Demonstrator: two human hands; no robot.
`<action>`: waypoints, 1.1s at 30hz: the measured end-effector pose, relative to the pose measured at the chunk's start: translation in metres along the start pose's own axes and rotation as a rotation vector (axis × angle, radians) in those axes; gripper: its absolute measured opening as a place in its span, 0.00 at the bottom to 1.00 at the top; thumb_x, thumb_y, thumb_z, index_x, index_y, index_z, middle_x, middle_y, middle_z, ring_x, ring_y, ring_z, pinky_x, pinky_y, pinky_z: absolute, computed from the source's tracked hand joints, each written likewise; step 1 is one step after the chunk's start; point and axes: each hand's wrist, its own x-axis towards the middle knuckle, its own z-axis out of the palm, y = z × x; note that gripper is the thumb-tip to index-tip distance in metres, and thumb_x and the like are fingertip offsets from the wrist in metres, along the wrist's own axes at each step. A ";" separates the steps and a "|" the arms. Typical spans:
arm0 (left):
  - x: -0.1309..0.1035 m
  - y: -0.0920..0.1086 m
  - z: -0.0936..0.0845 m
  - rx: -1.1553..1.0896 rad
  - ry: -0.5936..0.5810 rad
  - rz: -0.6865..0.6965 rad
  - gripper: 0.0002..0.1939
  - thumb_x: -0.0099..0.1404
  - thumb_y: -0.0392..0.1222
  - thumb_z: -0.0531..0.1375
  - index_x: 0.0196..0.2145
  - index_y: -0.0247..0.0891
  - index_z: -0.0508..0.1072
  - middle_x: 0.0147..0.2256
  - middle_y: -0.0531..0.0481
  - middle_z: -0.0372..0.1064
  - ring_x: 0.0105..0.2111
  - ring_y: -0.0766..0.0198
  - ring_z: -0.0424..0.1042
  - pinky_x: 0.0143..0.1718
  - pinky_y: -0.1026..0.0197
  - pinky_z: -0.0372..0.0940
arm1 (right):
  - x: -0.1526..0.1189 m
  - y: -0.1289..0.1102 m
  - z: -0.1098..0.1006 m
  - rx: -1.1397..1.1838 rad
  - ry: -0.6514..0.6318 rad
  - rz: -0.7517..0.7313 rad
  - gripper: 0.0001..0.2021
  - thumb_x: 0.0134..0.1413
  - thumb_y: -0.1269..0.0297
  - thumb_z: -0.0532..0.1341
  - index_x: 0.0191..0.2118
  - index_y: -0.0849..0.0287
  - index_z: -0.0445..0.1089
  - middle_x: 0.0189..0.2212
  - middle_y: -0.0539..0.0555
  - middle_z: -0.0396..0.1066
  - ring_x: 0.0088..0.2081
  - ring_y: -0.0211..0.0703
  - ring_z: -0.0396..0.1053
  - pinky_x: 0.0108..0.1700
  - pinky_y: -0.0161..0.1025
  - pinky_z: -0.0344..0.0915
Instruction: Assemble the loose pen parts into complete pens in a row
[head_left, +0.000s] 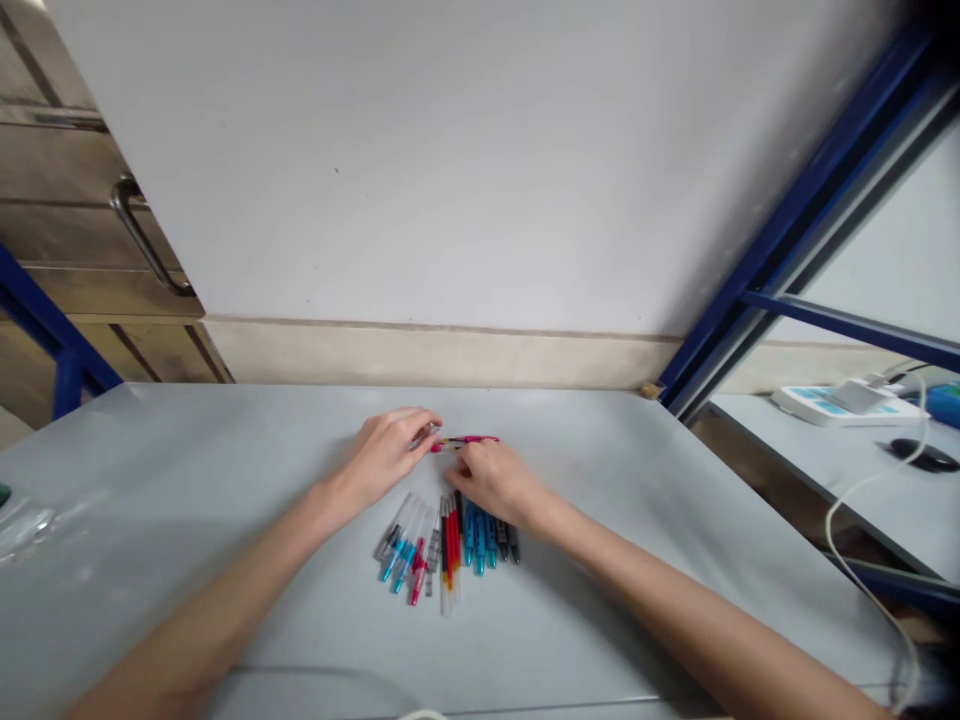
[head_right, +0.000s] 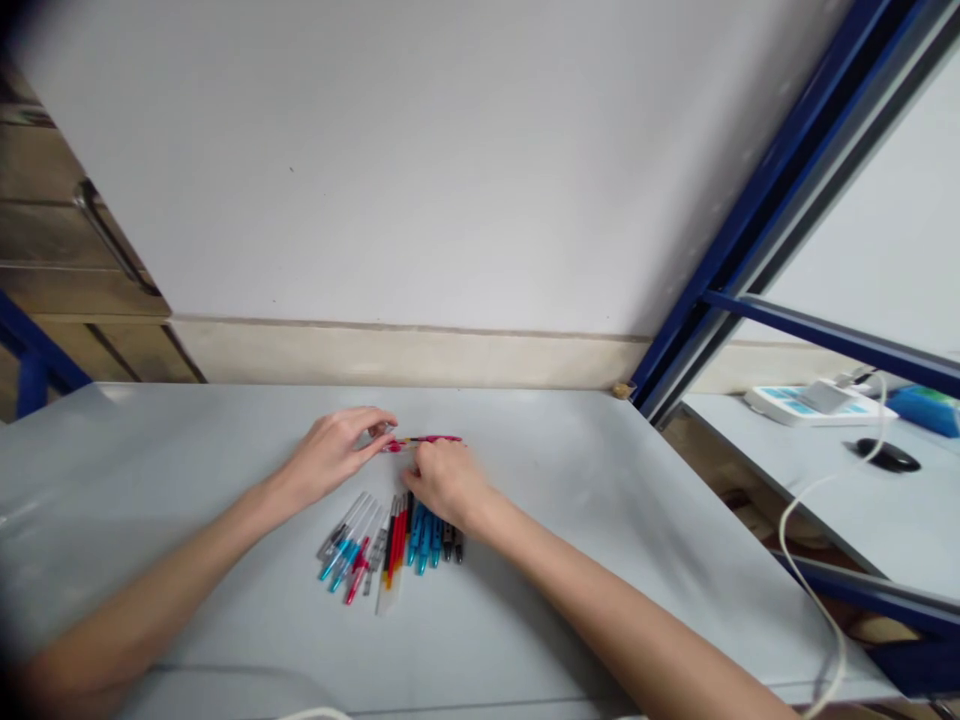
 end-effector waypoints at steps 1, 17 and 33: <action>-0.002 0.000 0.005 -0.014 0.026 0.016 0.11 0.74 0.43 0.54 0.47 0.42 0.75 0.44 0.49 0.77 0.43 0.58 0.76 0.45 0.59 0.66 | -0.002 -0.001 0.003 -0.035 0.010 -0.005 0.13 0.61 0.66 0.57 0.27 0.60 0.73 0.27 0.58 0.76 0.29 0.46 0.72 0.31 0.41 0.56; -0.020 0.009 0.025 0.130 0.039 0.009 0.14 0.78 0.44 0.50 0.51 0.41 0.73 0.42 0.49 0.74 0.35 0.62 0.75 0.34 0.61 0.62 | 0.006 0.024 -0.016 0.604 0.222 0.107 0.16 0.56 0.69 0.58 0.19 0.58 0.56 0.17 0.45 0.52 0.22 0.33 0.47 0.27 0.37 0.45; -0.023 0.002 0.027 -0.240 0.037 0.162 0.10 0.76 0.37 0.53 0.48 0.38 0.74 0.42 0.47 0.71 0.43 0.64 0.73 0.46 0.61 0.66 | -0.013 0.067 0.012 1.463 0.368 0.387 0.17 0.55 0.51 0.68 0.28 0.60 0.71 0.18 0.44 0.55 0.18 0.31 0.47 0.20 0.33 0.43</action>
